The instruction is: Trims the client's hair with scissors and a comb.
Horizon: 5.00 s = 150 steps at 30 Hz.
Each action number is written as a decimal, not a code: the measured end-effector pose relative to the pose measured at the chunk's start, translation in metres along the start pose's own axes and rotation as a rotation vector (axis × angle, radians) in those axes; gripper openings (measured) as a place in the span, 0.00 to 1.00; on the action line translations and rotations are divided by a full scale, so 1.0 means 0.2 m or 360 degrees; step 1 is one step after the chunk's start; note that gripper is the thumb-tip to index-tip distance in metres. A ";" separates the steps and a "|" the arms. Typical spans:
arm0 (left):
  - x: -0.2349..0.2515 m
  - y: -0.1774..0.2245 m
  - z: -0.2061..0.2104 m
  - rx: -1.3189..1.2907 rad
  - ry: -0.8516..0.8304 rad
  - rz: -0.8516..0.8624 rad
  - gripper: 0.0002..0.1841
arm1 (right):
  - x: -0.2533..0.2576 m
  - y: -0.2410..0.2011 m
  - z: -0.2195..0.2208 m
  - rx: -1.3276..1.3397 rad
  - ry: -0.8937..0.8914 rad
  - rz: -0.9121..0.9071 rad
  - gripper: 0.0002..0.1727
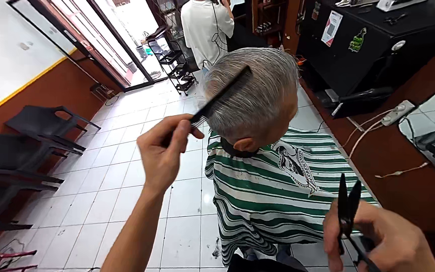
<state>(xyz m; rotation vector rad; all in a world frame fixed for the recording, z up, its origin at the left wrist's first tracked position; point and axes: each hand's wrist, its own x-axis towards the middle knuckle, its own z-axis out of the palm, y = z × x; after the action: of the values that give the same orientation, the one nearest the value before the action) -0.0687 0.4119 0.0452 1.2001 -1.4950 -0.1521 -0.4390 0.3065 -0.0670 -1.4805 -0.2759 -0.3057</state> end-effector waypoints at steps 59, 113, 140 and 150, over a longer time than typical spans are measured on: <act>-0.87 0.30 0.37 0.0750 0.0553 -0.0314 0.18 | 0.47 0.32 -0.15 0.1020 0.0151 -0.0535 0.12; -0.81 0.28 0.46 0.0596 0.0575 -0.0370 0.18 | 0.40 0.22 -0.21 0.0256 0.0636 -0.0252 0.12; -0.84 0.30 0.50 0.0582 0.0556 -0.0427 0.18 | 0.41 0.19 -0.27 0.0286 0.0593 0.0088 0.09; -0.83 0.29 0.51 0.0575 0.0569 -0.0421 0.18 | 0.41 0.18 -0.29 0.0334 0.0586 0.0122 0.08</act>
<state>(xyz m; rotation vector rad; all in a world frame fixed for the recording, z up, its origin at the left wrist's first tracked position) -0.2129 0.5079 -0.0599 1.6193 -1.0730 0.1578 -0.3489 0.2487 -0.0751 -1.1982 0.0438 -0.4657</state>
